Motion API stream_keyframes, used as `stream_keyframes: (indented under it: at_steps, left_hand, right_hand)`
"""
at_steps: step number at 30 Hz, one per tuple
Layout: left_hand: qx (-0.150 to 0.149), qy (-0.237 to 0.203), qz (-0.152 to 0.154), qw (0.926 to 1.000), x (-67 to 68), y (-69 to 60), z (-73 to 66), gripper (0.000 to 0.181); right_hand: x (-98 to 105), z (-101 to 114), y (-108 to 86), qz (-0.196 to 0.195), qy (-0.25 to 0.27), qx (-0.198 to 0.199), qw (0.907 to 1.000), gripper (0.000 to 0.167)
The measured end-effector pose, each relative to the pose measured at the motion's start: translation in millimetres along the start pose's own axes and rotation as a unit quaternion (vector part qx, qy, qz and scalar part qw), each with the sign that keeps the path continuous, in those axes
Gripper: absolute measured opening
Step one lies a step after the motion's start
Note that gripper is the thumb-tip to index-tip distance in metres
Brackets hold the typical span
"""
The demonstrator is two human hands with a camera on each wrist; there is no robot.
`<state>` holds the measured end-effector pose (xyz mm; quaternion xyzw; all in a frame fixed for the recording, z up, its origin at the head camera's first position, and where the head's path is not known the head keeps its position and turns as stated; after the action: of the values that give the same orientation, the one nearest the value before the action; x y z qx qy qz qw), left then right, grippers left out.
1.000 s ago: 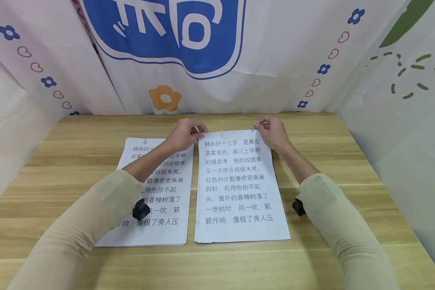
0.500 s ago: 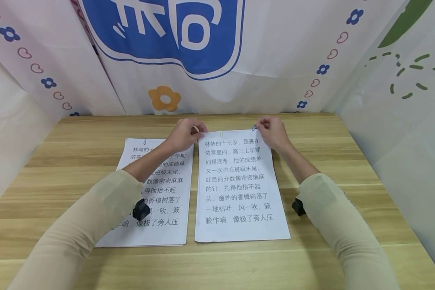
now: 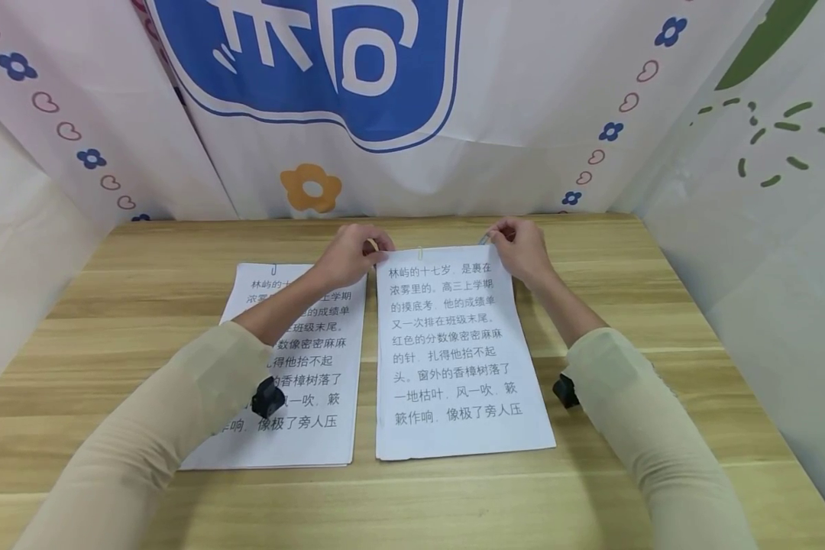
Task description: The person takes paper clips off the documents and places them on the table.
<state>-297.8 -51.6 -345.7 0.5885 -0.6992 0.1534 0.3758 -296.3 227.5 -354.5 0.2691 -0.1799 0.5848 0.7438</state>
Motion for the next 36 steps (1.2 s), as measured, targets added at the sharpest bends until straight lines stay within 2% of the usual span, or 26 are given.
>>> stream_keyframes:
  at_steps: [7, 25, 36]
  left_hand:
    - [-0.002, 0.002, -0.001, 1.0, 0.2, 0.1, 0.5, 0.016]
    - [-0.007, 0.003, -0.016, 0.9998, -0.9, -0.6, 0.0, 0.017]
    - [-0.004, 0.0, -0.02, 0.9998, 0.5, -0.1, -2.4, 0.017]
  right_hand:
    - [4.2, -0.1, 0.0, -0.005, 0.001, -0.004, 1.0, 0.025]
    - [8.0, -9.9, 5.6, 0.006, 0.007, -0.07, 0.9975, 0.026]
    - [15.7, -18.4, 10.6, 0.005, -0.015, -0.099, 0.9949, 0.029]
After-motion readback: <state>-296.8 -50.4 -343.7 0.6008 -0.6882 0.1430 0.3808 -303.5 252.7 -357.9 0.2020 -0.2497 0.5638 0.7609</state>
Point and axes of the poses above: each hand's wrist, its own y-axis towards the middle knuckle, its own x-axis out of the back of the hand, z = x × y, the point moved 4 cm from there along y, towards the middle knuckle, and after that the axes turned 10 degrees about -z, right-handed, at the moved point
